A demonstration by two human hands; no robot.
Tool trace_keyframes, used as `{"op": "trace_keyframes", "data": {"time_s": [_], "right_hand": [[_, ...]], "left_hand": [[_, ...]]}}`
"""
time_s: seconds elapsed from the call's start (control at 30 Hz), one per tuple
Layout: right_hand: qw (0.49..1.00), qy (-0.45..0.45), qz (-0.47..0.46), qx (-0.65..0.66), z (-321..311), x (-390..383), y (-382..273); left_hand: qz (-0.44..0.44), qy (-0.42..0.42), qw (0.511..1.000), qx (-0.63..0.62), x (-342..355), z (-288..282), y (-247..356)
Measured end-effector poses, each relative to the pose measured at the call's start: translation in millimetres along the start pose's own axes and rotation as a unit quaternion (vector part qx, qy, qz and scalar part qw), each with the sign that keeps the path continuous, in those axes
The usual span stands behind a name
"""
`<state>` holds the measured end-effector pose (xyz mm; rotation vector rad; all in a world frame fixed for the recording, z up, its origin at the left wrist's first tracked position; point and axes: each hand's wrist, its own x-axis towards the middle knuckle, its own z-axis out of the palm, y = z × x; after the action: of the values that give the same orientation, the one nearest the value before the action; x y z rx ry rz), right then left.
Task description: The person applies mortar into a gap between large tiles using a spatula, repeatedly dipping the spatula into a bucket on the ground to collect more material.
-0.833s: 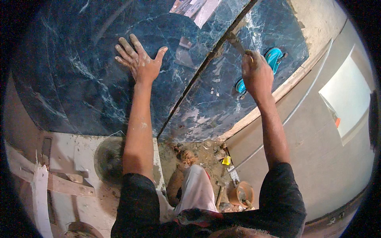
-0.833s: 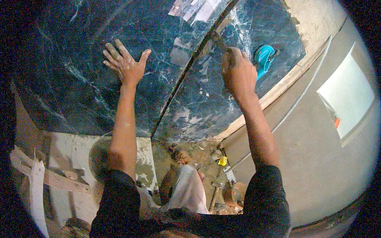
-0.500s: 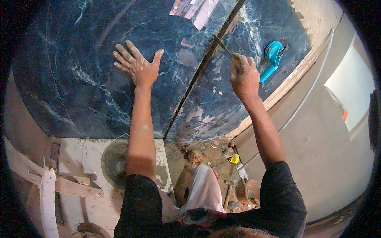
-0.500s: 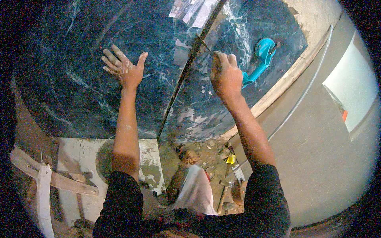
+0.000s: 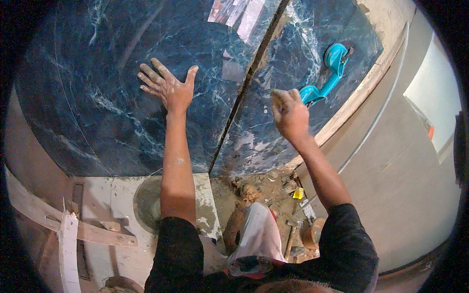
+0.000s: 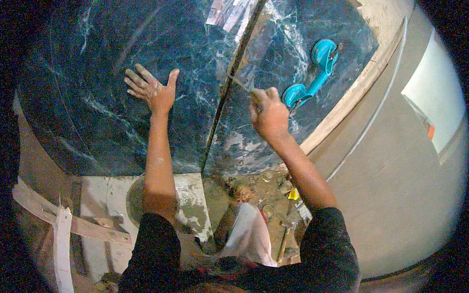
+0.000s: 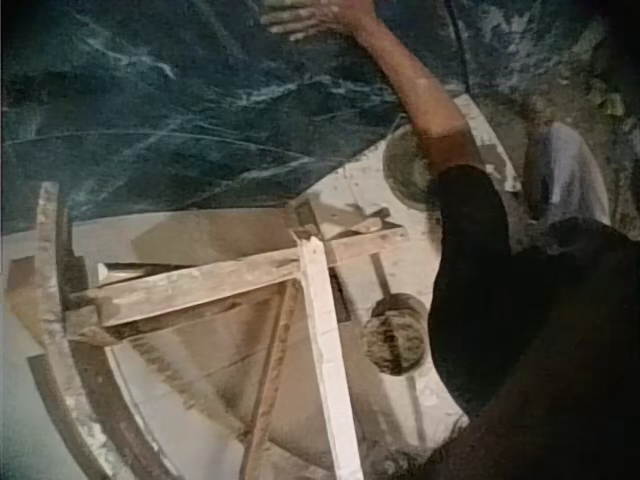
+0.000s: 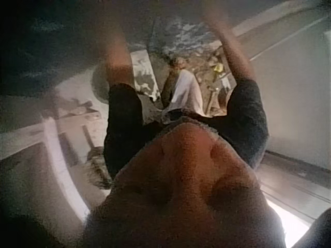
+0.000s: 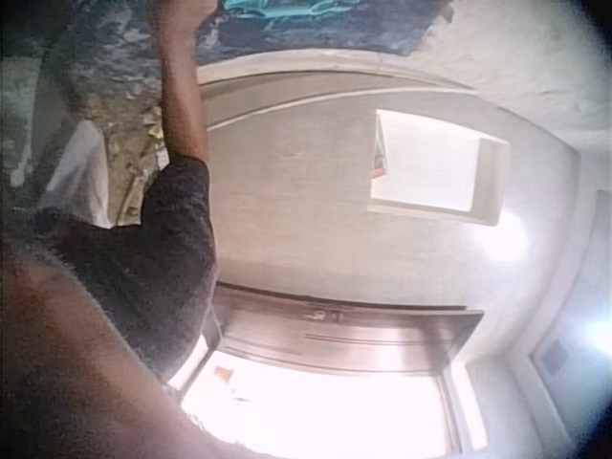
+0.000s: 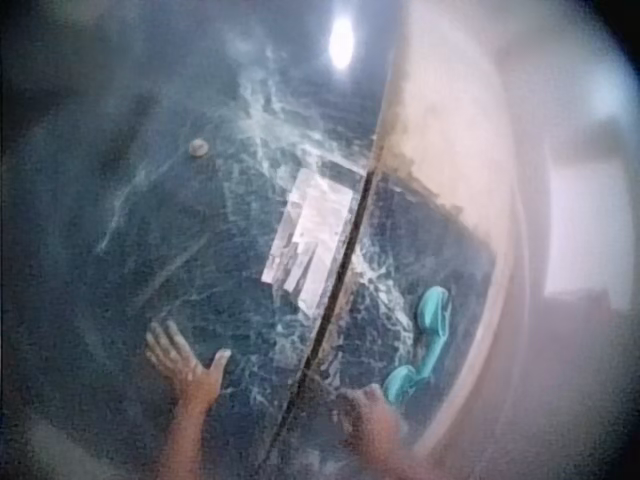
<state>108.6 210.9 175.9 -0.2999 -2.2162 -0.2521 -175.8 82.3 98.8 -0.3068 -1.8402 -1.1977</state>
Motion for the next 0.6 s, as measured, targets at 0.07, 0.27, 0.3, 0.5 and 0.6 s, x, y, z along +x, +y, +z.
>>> {"op": "trace_keyframes", "data": {"time_s": [0.07,0.27,0.3,0.5,0.6], "right_hand": [[0.996,0.07,0.014,0.057,-5,8,6],[0.955,0.078,0.131,0.254,10,-8,32],[0.942,0.099,0.156,0.279,22,-16,36],[0.788,0.119,0.349,0.494,94,-61,16],[0.761,0.158,0.35,0.523,126,-66,-1]], "left_hand": [[0.001,0.0,1.0,0.006,0,-1,1],[0.005,0.003,1.0,0.021,-1,-2,-4],[0.004,0.001,1.0,0.018,0,-1,-1],[0.003,0.004,1.0,0.025,1,-2,-2],[0.009,0.003,1.0,0.029,0,-1,-2]]}}
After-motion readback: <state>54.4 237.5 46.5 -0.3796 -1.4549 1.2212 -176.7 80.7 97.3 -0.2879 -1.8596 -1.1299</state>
